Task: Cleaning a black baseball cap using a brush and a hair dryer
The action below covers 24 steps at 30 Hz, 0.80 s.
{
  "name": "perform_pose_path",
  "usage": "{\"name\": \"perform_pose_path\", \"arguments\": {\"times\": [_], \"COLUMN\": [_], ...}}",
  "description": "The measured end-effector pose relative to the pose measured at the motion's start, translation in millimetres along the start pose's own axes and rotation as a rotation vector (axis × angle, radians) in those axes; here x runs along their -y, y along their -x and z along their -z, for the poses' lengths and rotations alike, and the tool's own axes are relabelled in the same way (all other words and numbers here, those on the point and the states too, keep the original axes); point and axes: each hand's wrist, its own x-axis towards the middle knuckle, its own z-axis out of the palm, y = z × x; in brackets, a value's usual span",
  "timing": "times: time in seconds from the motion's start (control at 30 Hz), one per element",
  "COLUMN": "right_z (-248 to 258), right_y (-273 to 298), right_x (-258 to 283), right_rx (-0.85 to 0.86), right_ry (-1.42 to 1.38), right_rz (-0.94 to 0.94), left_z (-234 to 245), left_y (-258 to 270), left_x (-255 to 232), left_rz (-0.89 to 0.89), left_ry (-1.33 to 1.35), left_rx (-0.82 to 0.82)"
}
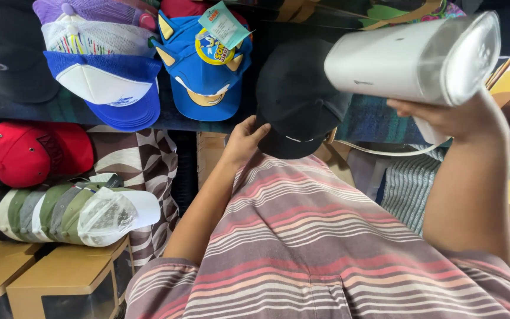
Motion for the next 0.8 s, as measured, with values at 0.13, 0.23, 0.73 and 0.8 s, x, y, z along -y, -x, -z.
{"name": "perform_pose_path", "arguments": {"times": [0.13,0.23,0.73,0.8], "right_z": [-10.5,-2.1,-1.9,-14.4], "right_y": [-1.1,0.7,12.7,14.5], "right_x": [-0.4,-47.7,-81.0,-97.3], "right_rx": [-0.121,0.043,0.034,-0.051], "right_ry": [0.074,0.062,-0.360,-0.396], "right_rz": [0.019,0.443,0.117,0.021], "left_z": [-0.7,-0.2,-26.2,-25.5], "left_y": [-3.7,-11.9,-2.6,-5.7], "left_x": [10.1,31.3,49.9,58.0], "left_rz": [0.025,0.023,-0.021,-0.042], "left_ry": [0.171,0.214,0.244,0.240], "left_rx": [0.029,0.063,-0.191,-0.214]}}
